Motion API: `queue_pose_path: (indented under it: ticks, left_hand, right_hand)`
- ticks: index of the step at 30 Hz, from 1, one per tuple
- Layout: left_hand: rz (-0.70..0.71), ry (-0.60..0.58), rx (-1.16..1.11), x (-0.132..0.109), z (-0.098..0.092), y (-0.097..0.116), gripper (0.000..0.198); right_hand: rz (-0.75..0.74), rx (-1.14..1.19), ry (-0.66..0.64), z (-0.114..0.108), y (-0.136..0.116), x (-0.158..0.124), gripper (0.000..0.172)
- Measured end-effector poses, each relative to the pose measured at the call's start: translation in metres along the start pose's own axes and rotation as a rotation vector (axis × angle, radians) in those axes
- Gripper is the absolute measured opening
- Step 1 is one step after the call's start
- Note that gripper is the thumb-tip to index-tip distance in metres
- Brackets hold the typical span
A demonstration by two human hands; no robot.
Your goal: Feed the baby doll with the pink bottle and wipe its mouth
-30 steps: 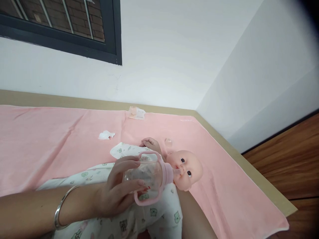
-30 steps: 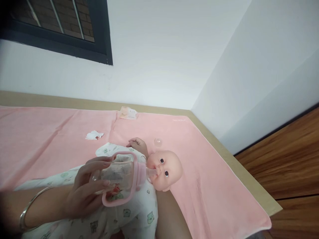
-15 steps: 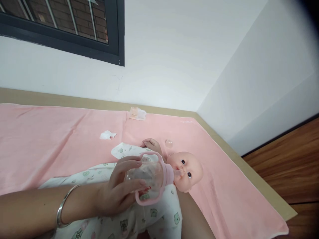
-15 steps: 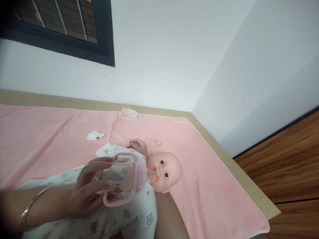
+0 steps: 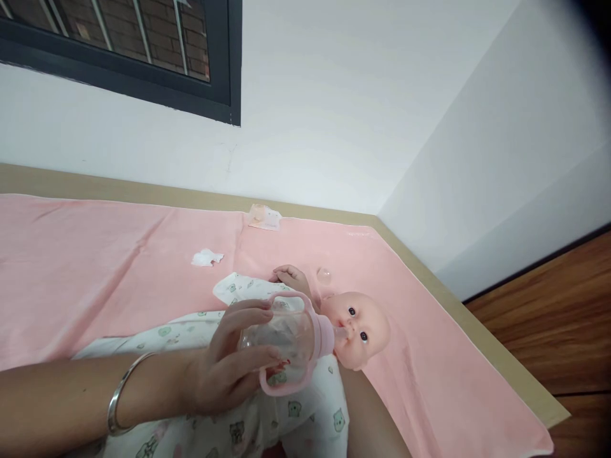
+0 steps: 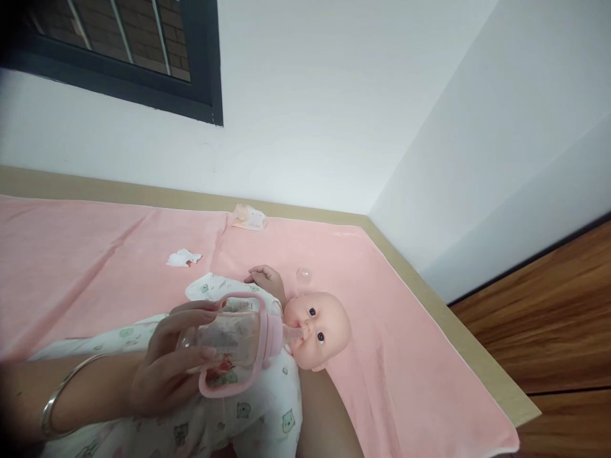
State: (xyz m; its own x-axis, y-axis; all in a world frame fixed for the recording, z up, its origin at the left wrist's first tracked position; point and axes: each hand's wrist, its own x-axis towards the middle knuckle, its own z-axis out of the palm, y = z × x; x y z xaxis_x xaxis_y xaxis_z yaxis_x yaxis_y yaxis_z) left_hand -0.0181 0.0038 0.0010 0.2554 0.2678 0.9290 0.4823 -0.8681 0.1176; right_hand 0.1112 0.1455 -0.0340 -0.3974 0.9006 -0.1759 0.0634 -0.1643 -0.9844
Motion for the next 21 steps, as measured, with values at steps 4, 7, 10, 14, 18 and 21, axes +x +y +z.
queue_pose_path:
  ticks: [4, 7, 10, 14, 18, 21]
  left_hand:
    - [0.024, -0.003, -0.003, -0.001, 0.001, -0.001, 0.015]
    - [0.02, -0.008, 0.005, -0.001, 0.001, 0.0, 0.015]
    - [0.016, -0.008, 0.02, 0.001, 0.001, 0.001, 0.015]
    - [0.03, 0.005, 0.04, 0.002, 0.0, 0.001, 0.016]
    - [0.038, -0.004, 0.016, 0.0, 0.0, 0.0, 0.016]
    - [0.041, -0.016, 0.015, -0.001, 0.0, -0.001, 0.013]
  right_hand:
    - [-0.05, -0.013, 0.054, 0.002, -0.001, -0.006, 0.022]
    - [-0.059, 0.002, 0.041, 0.003, -0.004, -0.012, 0.026]
    - [-0.047, 0.02, 0.055, 0.004, -0.007, -0.016, 0.024]
    - [-0.05, 0.032, 0.07, 0.005, -0.008, -0.016, 0.019]
    - [-0.033, 0.016, 0.064, 0.005, -0.005, -0.012, 0.023]
    - [-0.06, 0.003, 0.071, 0.005, -0.004, -0.011, 0.025]
